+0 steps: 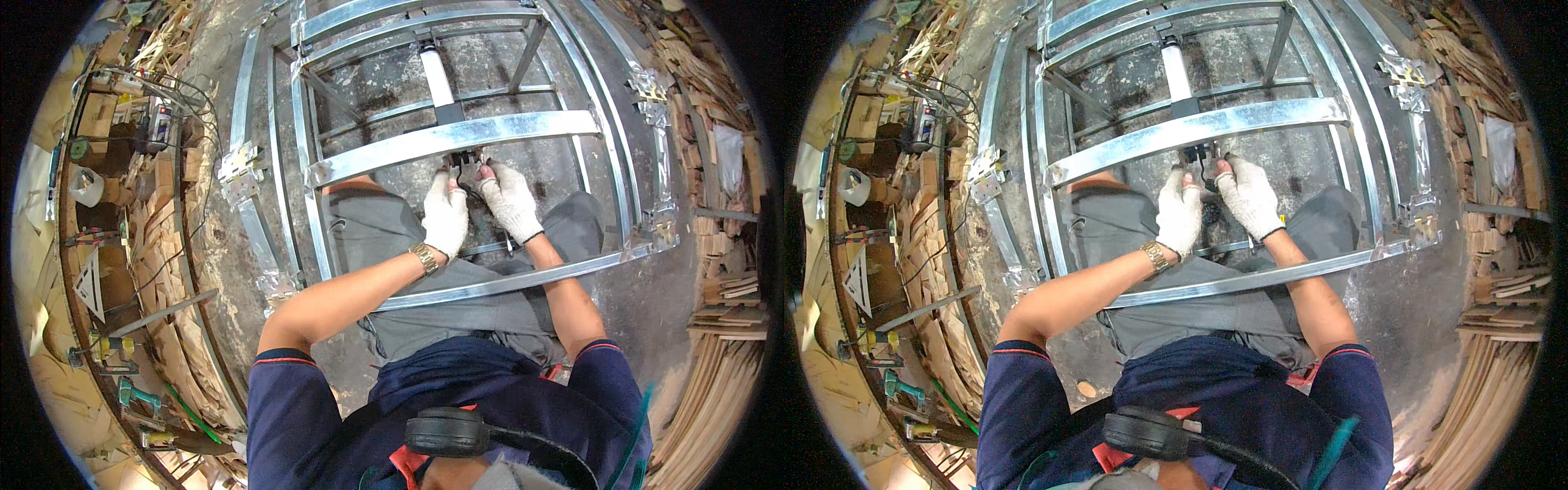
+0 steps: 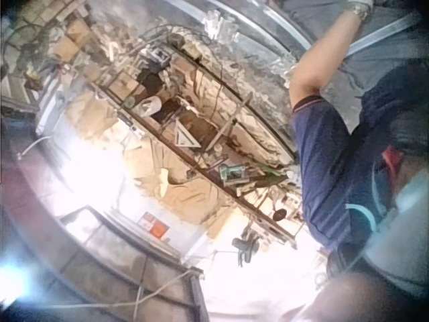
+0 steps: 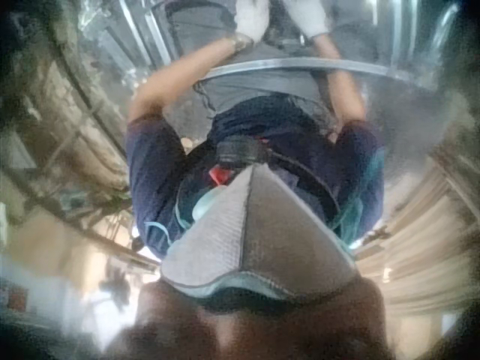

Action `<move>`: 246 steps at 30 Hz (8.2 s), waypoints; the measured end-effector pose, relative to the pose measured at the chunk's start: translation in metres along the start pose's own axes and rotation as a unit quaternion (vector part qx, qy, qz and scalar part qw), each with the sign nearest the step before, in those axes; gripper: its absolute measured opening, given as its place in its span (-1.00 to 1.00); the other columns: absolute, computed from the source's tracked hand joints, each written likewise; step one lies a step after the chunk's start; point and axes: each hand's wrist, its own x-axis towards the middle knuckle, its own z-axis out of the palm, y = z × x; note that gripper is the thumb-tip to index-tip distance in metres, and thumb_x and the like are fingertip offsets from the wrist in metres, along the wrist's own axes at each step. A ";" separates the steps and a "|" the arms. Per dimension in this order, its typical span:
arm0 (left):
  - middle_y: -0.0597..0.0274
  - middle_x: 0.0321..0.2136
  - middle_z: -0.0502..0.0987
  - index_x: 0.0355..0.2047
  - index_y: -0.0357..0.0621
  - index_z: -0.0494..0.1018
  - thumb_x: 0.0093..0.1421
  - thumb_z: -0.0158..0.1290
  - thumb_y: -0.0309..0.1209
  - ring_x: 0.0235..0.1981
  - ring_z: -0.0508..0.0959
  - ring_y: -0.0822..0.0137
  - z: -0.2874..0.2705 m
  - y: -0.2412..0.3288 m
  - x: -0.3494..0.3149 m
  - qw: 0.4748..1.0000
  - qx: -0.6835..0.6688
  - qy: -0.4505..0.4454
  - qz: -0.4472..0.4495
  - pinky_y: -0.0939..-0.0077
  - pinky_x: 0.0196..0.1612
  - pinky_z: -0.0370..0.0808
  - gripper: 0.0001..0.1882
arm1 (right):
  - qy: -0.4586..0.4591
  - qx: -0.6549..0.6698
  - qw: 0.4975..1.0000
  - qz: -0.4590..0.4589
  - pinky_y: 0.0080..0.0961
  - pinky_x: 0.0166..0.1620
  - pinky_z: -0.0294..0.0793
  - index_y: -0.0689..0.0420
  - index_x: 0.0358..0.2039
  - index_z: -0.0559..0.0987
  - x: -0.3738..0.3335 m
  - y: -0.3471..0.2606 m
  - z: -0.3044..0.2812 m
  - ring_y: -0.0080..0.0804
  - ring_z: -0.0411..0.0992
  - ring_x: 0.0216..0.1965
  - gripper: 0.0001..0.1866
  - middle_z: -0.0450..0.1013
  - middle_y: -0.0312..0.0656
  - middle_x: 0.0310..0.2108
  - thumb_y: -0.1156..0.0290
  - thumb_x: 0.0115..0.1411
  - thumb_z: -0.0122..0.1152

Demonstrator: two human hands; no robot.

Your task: The person assembles a metal frame by tightening bolts and nuts using a wrench and a red clamp. They repeatedly adjust the clamp and wrench to secure the frame components in a workshop setting.

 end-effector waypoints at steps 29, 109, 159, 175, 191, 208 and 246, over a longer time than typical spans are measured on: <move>-0.08 -0.50 0.61 -0.33 -0.27 0.58 0.28 -0.08 -0.09 -0.41 0.65 -0.05 0.020 -0.065 0.086 0.942 0.255 -0.212 -0.045 0.08 -0.30 0.51 -0.55 | 0.068 0.066 0.990 0.109 0.01 -0.09 0.41 0.26 -0.30 0.57 -0.010 0.012 0.017 0.29 0.47 -0.15 -0.52 0.52 0.25 -0.30 0.05 0.40 -0.05; 0.22 -0.76 0.45 -0.52 -0.21 0.53 0.36 -0.10 -0.13 -0.78 0.46 0.30 0.026 -0.097 0.083 0.987 0.097 -0.098 -0.078 0.31 -0.69 0.36 -0.54 | -0.008 -0.164 0.986 -0.001 0.01 -0.27 0.53 0.24 -0.17 0.47 -0.043 0.015 0.021 0.16 0.57 -0.36 -0.73 0.55 0.10 -0.45 0.32 0.22 0.06; 0.21 -0.73 0.45 -0.48 -0.20 0.53 0.35 -0.05 -0.11 -0.73 0.49 0.26 0.031 -0.074 0.079 0.977 0.012 -0.133 -0.169 0.31 -0.68 0.36 -0.56 | -0.055 -0.209 0.975 0.054 -0.18 -0.07 0.57 0.09 0.03 0.51 0.034 0.075 0.048 0.01 0.57 -0.07 -0.63 0.58 0.03 -0.09 0.30 0.22 0.16; 0.31 -0.76 0.38 -0.49 -0.16 0.47 0.36 -0.08 -0.19 -0.83 0.34 0.40 0.032 -0.067 0.078 0.970 0.077 -0.166 -0.162 0.43 -0.75 0.25 -0.64 | -0.068 -0.175 0.982 0.003 -0.02 -0.15 0.53 0.15 0.04 0.48 0.011 0.063 0.025 0.17 0.56 -0.16 -0.62 0.58 0.15 -0.21 0.28 0.24 0.10; 0.29 -0.74 0.46 -0.29 -0.16 0.60 0.37 -0.11 -0.24 -0.80 0.42 0.36 0.043 -0.103 0.087 0.978 0.115 -0.144 -0.101 0.39 -0.73 0.30 -0.66 | -0.054 0.105 0.993 -0.004 -0.33 -0.47 0.42 0.14 -0.22 0.41 -0.054 0.021 -0.010 -0.29 0.36 -0.60 -0.69 0.36 -0.21 -0.58 0.11 0.36 0.05; 0.30 -0.72 0.44 -0.20 -0.06 0.57 0.39 -0.13 -0.30 -0.79 0.38 0.42 0.040 -0.095 0.086 0.978 0.002 -0.155 -0.139 0.46 -0.77 0.25 -0.73 | -0.010 -0.095 0.994 -0.053 0.11 -0.23 0.43 0.19 -0.13 0.45 -0.018 0.035 -0.010 0.35 0.47 -0.29 -0.67 0.49 0.21 -0.43 0.16 0.41 -0.07; 0.24 -0.76 0.45 -0.52 -0.17 0.53 0.36 -0.09 -0.12 -0.79 0.45 0.32 0.046 -0.115 0.093 0.987 0.101 -0.111 -0.063 0.31 -0.70 0.33 -0.56 | -0.028 -0.180 0.983 0.026 -0.02 -0.22 0.53 0.19 -0.04 0.45 -0.008 0.033 0.029 0.15 0.57 -0.22 -0.70 0.57 0.15 -0.29 0.29 0.31 0.01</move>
